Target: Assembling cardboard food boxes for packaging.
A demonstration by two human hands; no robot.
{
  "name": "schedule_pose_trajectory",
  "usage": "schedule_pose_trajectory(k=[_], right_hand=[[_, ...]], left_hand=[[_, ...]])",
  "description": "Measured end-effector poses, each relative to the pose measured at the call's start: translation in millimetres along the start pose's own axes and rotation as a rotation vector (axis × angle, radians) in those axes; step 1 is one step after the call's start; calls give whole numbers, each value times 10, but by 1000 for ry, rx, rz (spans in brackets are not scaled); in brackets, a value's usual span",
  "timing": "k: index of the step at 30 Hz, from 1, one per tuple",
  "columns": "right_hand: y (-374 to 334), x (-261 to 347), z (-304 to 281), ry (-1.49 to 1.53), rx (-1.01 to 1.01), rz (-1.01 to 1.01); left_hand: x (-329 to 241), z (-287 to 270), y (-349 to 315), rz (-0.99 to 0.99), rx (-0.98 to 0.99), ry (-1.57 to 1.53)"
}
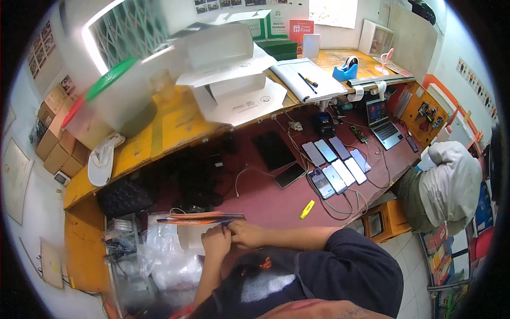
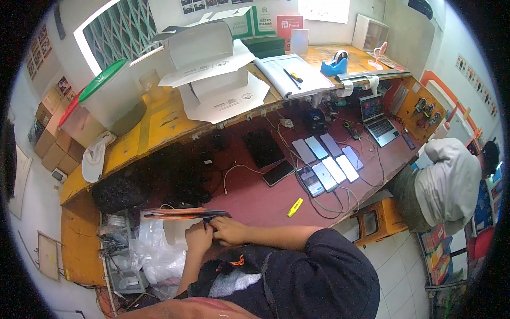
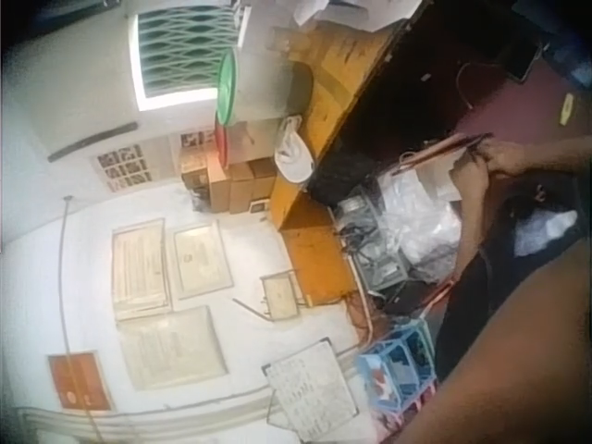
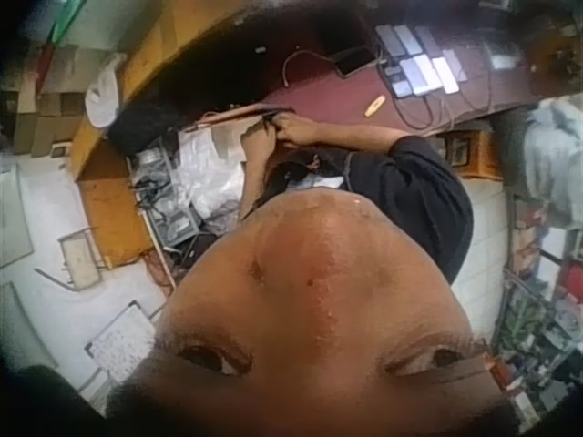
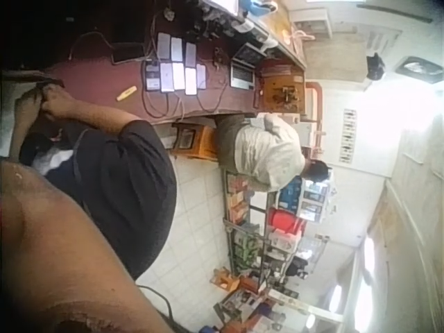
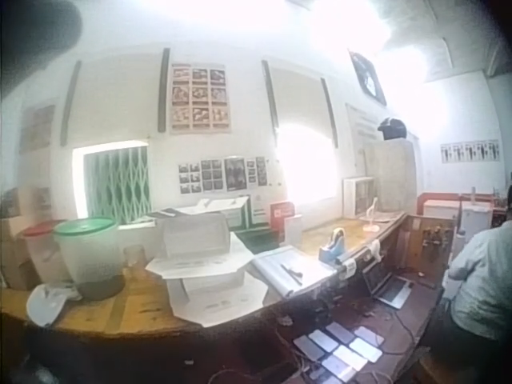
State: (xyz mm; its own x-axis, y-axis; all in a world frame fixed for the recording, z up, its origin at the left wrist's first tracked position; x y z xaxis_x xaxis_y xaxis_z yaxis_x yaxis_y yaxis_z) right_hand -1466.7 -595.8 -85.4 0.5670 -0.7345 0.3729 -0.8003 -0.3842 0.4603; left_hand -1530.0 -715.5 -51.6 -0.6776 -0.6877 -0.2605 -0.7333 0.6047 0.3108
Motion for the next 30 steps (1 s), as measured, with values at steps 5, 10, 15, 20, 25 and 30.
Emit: schedule_pose_trajectory(k=[5,10,15,20,25,30], right_hand=[[59,-219,-170,-236,-128,262],[137,-250,-176,-287,-106,247],[96,-291,-50,-257,-121,198],[49,-312,-57,-137,-28,294],[-96,-535,-75,80,-105,297],[-91,-740,326,1151,-275,734]], left_hand=[[62,120,64,169,162,278],[-10,135,130,150,253,314],[-39,251,114,85,285,283],[-30,185,71,74,120,190],[452,-351,-167,-65,-533,61],[1255,-101,-588,-477,-547,-422]])
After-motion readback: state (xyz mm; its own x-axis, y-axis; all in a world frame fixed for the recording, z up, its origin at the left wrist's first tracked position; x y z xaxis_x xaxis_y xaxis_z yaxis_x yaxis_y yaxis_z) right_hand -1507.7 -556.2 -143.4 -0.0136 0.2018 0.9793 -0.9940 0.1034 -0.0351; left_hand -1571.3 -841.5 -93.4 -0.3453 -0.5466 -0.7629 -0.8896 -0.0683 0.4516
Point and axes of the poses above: each hand's wrist, its own y-axis towards the middle knuckle, its own z-axis out of the palm, x = y × z, the point moved 4 cm from there along y, towards the middle knuckle, and after that the axes turned 5 degrees about z, right-handed, at the moved point
